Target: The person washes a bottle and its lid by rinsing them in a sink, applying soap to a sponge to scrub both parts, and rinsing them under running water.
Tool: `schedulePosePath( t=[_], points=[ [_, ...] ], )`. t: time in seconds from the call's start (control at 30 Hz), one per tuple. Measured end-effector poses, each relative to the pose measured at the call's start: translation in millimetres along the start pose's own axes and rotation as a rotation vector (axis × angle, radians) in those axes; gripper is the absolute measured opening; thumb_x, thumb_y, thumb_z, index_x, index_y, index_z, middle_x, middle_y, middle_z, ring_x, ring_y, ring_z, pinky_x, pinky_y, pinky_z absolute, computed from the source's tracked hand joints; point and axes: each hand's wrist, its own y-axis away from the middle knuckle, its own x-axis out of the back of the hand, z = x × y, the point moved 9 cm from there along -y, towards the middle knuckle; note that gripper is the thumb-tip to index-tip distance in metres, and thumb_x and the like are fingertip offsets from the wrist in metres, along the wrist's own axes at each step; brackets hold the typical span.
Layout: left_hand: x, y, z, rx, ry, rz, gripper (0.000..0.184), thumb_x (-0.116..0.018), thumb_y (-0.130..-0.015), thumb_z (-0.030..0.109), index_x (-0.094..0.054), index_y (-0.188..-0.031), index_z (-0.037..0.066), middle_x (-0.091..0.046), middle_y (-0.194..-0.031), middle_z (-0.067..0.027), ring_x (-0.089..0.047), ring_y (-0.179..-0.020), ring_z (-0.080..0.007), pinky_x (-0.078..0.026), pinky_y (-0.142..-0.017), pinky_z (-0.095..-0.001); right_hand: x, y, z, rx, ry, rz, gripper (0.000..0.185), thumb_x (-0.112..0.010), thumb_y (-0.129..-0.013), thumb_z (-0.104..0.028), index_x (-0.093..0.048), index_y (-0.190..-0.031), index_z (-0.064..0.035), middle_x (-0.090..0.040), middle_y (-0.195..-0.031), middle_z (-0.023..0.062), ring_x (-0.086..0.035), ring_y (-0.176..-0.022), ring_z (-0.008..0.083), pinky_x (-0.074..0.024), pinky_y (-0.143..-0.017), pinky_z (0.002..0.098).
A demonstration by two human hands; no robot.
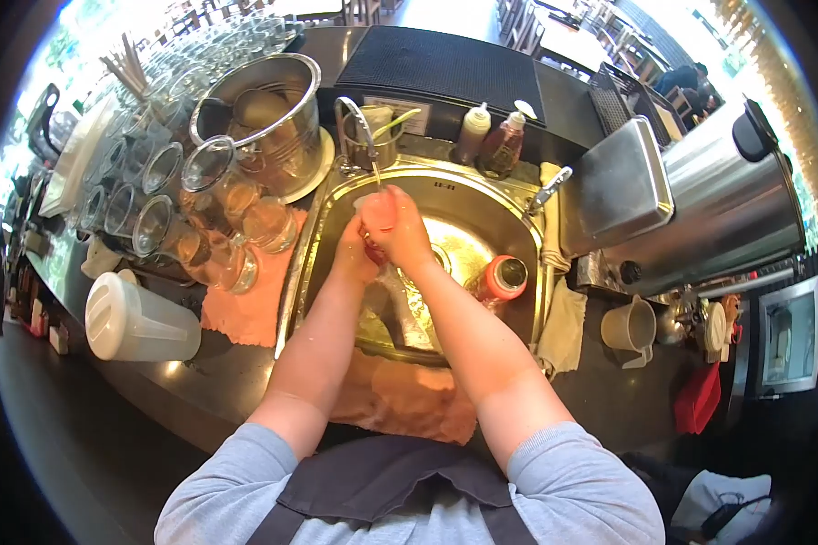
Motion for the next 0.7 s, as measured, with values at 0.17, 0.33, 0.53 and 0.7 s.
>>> schedulePosePath(
  t=[0.17, 0.33, 0.53, 0.7],
  points=[
    [-7.6, -23.7, 9.7, -0.113, -0.113, -0.181, 0.042, -0.051, -0.098, 0.050, -0.064, -0.117, 0.015, -0.070, -0.105, -0.0019, -0.066, -0.091, -0.0141, -0.053, -0.070, -0.0321, 21.3, -3.5, -11.2, 0.087, 0.125, 0.149, 0.088, -0.080, -0.073, -0.024, -0.039, -0.147, -0.0010, -0.050, -0.141, 0.0235, -0.049, -0.132, 0.0351, -0.0387, -0.112, 0.0411],
    [-15.6, -34.5, 23.7, -0.021, -0.098, -0.166, 0.040, -0.048, -0.102, 0.042, -0.064, -0.118, 0.009, -0.070, -0.110, -0.0056, -0.068, -0.097, -0.0188, -0.057, -0.081, -0.0363, 9.0, 9.0, -2.7, 0.029, -0.016, -0.021, 0.079, -0.073, -0.082, -0.025, -0.035, -0.148, -0.0012, -0.050, -0.141, 0.0191, -0.050, -0.131, 0.0323, -0.0403, -0.111, 0.0408],
    [-46.0, -26.8, 44.2, -0.237, -0.282, -0.183, 0.043, -0.047, -0.103, 0.038, -0.060, -0.120, 0.001, -0.069, -0.111, -0.0125, -0.067, -0.100, -0.0248, -0.055, -0.087, -0.0352, -58.1, 6.7, 43.7, -0.534, -1.689, -0.372, 0.034, -0.047, -0.101, -0.034, -0.056, -0.114, -0.0045, -0.065, -0.106, 0.0111, -0.066, -0.095, 0.0241, -0.0562, -0.083, 0.0409],
    [-63.4, 15.9, 47.2, -0.851, -0.562, -0.235, 0.037, -0.067, -0.094, 0.011, -0.056, -0.128, 0.001, -0.059, -0.127, -0.0119, -0.059, -0.115, -0.0200, -0.046, -0.102, -0.0320, -56.4, -15.7, 66.5, -0.857, -1.437, 0.026, 0.032, -0.035, -0.100, -0.033, -0.059, -0.098, -0.0117, -0.067, -0.101, 0.0111, -0.068, -0.083, 0.0266, -0.0591, -0.071, 0.0424]
  ],
)
